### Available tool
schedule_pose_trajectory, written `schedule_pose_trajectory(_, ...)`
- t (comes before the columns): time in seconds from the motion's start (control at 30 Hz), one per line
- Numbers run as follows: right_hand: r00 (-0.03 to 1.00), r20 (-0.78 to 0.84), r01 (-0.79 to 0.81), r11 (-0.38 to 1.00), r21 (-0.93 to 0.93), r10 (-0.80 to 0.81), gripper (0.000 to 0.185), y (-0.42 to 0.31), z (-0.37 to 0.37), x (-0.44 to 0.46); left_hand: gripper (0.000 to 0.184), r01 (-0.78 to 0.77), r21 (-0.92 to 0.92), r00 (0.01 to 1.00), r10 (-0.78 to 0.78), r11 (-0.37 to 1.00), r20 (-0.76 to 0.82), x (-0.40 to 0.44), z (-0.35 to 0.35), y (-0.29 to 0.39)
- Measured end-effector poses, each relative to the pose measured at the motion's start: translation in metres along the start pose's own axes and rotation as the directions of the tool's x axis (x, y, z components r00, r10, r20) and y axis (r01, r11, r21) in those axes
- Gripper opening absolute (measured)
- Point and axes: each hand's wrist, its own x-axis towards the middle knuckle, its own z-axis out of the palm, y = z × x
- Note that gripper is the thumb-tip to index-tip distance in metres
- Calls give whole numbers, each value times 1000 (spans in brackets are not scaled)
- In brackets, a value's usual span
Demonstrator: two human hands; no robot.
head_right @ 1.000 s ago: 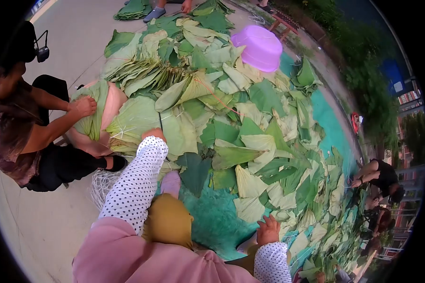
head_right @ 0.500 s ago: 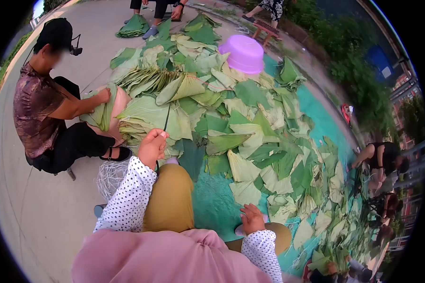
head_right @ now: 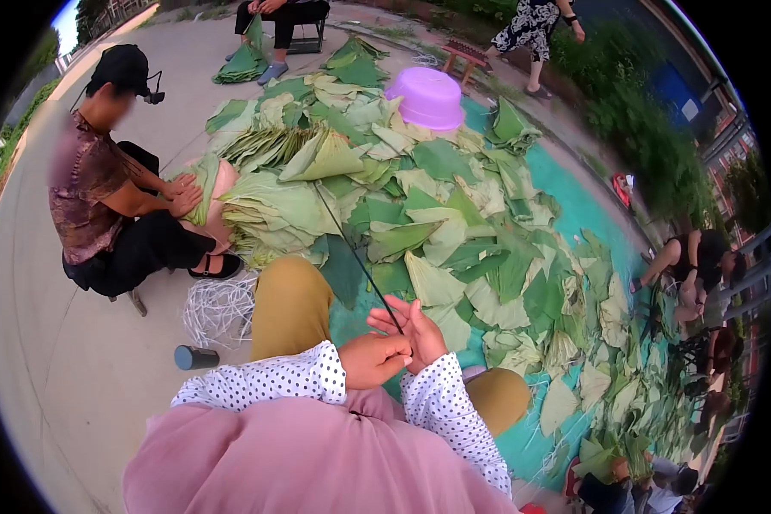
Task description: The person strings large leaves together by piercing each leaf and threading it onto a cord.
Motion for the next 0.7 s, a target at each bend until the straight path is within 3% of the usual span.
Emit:
schedule_pose_trajectory(0.07, 1000, -5, 6, 1000, 17, -6, 63, -4, 9, -5, 14, 49, -242, 953, 27, 969, 302, -6, 9, 4)
schedule_pose_trajectory(0.1, 998, -52, 34, 999, 29, -32, 56, -5, 15, -8, 14, 61, -239, 932, 30, 969, 360, -6, 9, 4)
schedule_pose_trajectory(0.17, 993, -103, 70, 996, 46, -65, 49, -4, 9, -9, 14, -33, -249, 934, 119, 968, 337, -3, 9, 6)
schedule_pose_trajectory(0.23, 993, 118, -3, 985, 173, -17, 33, -2, -10, -10, 14, -119, -271, 929, 203, 955, 308, -3, 13, 13)
schedule_pose_trajectory(0.3, 996, 40, 71, 992, 105, -75, 28, -9, -4, -31, 16, -10, -297, 826, 175, 955, 536, -1, 14, 26)
schedule_pose_trajectory(0.33, 990, -28, 137, 990, 31, -136, 23, -18, 11, -44, 16, -15, -297, 823, 181, 955, 538, 1, 13, 30)
schedule_pose_trajectory(0.37, 975, -39, 220, 974, 56, -218, 22, -27, 16, -55, 18, 92, -345, 789, 143, 934, 597, 2, 12, 35)
schedule_pose_trajectory(0.4, 939, -80, 340, 936, 93, -334, 22, -36, 18, -68, 19, 203, -383, 747, 111, 901, 655, 2, 11, 36)
schedule_pose_trajectory(0.5, 790, -96, 613, 784, 102, -605, 21, -67, 12, -110, 24, 197, -415, 773, 120, 888, 623, 7, 11, 31)
schedule_pose_trajectory(0.53, 722, -20, 688, 714, 127, -692, 23, -75, 5, -124, 25, 230, -447, 785, 107, 865, 610, 10, 10, 29)
schedule_pose_trajectory(0.6, 562, 21, 786, 542, 299, -827, 25, -88, 5, -151, 27, 202, -435, 771, 132, 877, 623, 15, 6, 31)
schedule_pose_trajectory(0.7, 271, 120, 912, 295, 286, -955, 27, -116, 13, -192, 27, 162, -429, 769, 159, 889, 619, 17, 7, 31)
